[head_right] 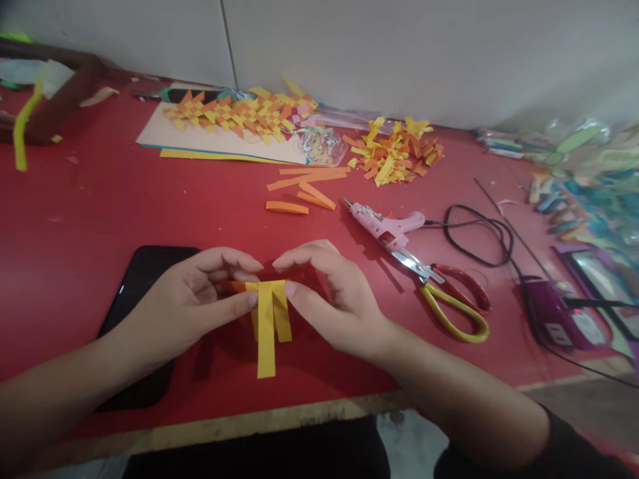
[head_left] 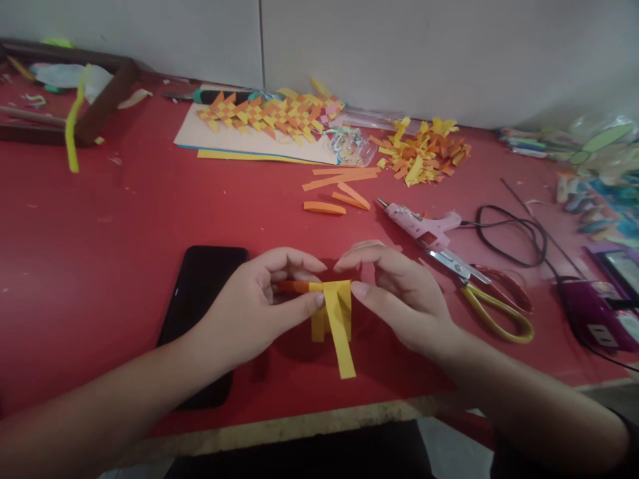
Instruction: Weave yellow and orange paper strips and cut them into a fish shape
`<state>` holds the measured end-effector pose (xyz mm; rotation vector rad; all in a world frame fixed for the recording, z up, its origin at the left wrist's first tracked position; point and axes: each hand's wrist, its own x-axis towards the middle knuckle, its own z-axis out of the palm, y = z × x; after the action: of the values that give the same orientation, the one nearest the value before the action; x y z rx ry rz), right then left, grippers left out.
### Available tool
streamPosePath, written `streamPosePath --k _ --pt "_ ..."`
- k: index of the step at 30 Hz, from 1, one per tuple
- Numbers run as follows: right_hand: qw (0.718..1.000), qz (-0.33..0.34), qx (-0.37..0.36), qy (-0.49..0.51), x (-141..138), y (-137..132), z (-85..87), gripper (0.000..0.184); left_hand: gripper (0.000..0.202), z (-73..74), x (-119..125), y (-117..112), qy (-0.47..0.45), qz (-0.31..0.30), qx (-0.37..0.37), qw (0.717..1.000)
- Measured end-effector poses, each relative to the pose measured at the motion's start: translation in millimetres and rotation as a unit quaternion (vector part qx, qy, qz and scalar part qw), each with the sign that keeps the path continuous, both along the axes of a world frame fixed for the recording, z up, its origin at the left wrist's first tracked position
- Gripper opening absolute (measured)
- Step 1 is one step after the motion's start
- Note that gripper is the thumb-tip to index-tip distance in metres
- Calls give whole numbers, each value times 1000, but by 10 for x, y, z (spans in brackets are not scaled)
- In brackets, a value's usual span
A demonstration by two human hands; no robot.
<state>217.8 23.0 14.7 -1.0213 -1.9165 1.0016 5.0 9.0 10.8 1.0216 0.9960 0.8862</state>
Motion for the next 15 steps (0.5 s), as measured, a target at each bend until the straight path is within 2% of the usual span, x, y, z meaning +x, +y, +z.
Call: streamPosePath --k 6,9,15 --pt "1000 10 15 15 -24 -6 -48 19 20 2 1 -28 17 -6 24 1000" --pt "999 18 33 22 -40 -12 -54 19 17 20 1 -50 66 -15 44 997" --pt "999 19 33 16 -48 -16 -42 17 7 67 -25 -80 194 -3 205 959"
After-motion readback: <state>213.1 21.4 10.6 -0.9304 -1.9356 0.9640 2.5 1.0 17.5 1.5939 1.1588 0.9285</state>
